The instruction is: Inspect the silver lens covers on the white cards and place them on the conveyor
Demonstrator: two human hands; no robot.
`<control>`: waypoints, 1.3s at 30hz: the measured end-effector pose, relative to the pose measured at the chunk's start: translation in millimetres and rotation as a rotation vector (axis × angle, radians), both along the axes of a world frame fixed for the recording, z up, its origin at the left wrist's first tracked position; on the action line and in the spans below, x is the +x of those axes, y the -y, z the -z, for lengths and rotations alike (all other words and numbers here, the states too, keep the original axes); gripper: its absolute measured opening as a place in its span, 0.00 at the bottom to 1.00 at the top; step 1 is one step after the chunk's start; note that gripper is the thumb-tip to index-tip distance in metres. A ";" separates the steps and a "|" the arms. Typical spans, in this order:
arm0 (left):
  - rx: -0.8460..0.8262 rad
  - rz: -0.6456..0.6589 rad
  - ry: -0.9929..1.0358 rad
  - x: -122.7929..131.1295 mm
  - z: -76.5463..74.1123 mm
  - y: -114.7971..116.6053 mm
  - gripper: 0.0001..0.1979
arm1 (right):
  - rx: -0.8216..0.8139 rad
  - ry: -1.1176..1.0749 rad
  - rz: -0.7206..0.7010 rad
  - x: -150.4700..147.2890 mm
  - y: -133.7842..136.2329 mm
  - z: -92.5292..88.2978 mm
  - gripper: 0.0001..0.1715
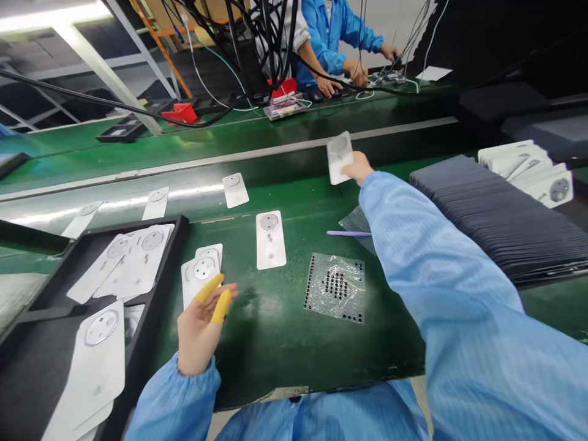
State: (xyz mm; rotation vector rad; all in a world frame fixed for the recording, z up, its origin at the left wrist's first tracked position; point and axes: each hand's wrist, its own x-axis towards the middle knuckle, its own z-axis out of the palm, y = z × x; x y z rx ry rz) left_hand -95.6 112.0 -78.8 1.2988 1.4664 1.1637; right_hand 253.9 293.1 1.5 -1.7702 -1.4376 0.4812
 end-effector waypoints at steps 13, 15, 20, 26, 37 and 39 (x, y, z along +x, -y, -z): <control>-0.060 -0.104 0.123 38.1 -0.3 10.5 0.28 | 0.119 0.214 -0.379 -76.1 256.7 108.9 0.24; -0.182 -0.036 0.114 34.2 3.3 10.5 0.18 | 0.181 0.171 -0.396 -67.3 257.1 118.5 0.21; -0.394 0.281 0.086 68.6 3.0 23.9 0.20 | 0.303 0.061 -0.303 -69.0 263.0 113.0 0.30; -0.483 0.349 0.165 94.6 -5.3 26.5 0.15 | 0.215 -0.005 -0.529 -67.9 268.9 93.7 0.29; -0.574 0.468 0.416 85.7 -3.1 27.8 0.20 | 0.200 -0.005 -0.580 -85.6 234.2 79.6 0.14; -0.497 0.483 0.353 85.2 -2.6 28.9 0.17 | 0.219 0.044 -0.597 -85.3 234.3 82.5 0.16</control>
